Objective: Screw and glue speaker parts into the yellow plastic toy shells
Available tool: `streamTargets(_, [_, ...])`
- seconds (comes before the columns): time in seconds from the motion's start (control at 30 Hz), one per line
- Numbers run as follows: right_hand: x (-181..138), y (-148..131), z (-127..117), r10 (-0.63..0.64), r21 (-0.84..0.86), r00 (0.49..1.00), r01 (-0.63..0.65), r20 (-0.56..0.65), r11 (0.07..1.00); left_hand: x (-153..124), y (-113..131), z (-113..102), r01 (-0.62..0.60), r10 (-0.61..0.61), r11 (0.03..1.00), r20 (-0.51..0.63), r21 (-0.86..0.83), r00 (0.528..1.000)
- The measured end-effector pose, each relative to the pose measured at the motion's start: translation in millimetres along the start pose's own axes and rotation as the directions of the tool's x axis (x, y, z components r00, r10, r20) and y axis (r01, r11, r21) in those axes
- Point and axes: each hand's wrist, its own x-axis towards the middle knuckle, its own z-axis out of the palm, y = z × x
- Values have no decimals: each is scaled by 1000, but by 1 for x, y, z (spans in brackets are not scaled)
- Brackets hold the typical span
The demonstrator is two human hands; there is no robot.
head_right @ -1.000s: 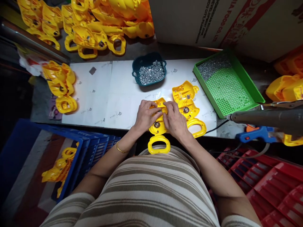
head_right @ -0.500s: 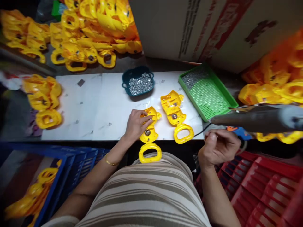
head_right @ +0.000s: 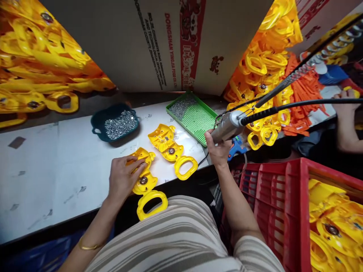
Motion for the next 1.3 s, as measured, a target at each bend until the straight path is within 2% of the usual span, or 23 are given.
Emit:
streamTargets(0.03, [1, -1, -1, 0, 10, 1000, 0, -12, 1000, 0, 0, 0, -3, 3, 1000, -2, 1, 1000])
streamTargets(0.13, [6, -7, -5, -35, 14, 995, 34, 94, 999, 1, 0, 1, -15, 15, 1000, -5, -2, 1000])
streamTargets(0.2, [10, -13, -2, -67, 25, 994, 65, 82, 998, 1, 1, 1, -22, 22, 1000, -12, -8, 1000])
streamTargets(0.37, [20, -30, 21, -81, 85, 982, 97, -173, 992, 1, 1, 1, -29, 29, 1000, -16, -5, 999])
streamTargets(0.47, [19, -35, 28, 2, 174, 942, 60, -336, 983, 0, 1, 1, -29, 29, 1000, -19, -2, 999])
streamTargets(0.53, [15, -39, 25, 79, 294, 920, 40, -383, 955, 0, 1, 0, -29, 29, 1000, -19, -8, 999])
streamTargets(0.6, [11, -45, 16, 150, 396, 936, -12, -318, 918, 1, 2, -1, -32, 32, 999, -17, -11, 999])
streamTargets(0.7, [6, -55, -1, 201, 456, 970, -119, -137, 882, 3, 3, -1, -37, 37, 999, -31, -13, 999])
streamTargets(0.77, [4, -60, -8, 232, 479, 973, -203, -2, 854, 3, 3, 0, -36, 35, 999, -41, -21, 999])
streamTargets(0.87, [5, -65, 0, 260, 497, 949, -316, 180, 808, 3, 2, 2, -34, 33, 999, -45, -37, 998])
streamTargets(0.93, [10, -65, 17, 225, 515, 949, -308, 219, 800, 2, 0, 3, -41, 39, 998, -47, -42, 998])
streamTargets(1.0, [18, -63, 41, 152, 532, 973, -224, 176, 816, 3, 0, 3, -53, 51, 998, -51, -39, 997])
streamTargets(1.07, [32, -57, 64, 79, 512, 993, -111, 83, 852, 3, 0, 3, -53, 51, 998, -59, -34, 997])
streamTargets(1.17, [53, -42, 77, 32, 416, 995, 12, -99, 909, 3, 3, 2, -29, 27, 999, -61, -30, 998])
streamTargets(1.23, [63, -30, 69, 7, 309, 967, 74, -255, 948, 1, 5, 2, -8, 7, 1000, -46, -26, 999])
streamTargets(1.3, [68, -20, 53, -28, 166, 886, 118, -463, 979, 0, 7, 2, 13, -14, 1000, -28, -23, 1000])
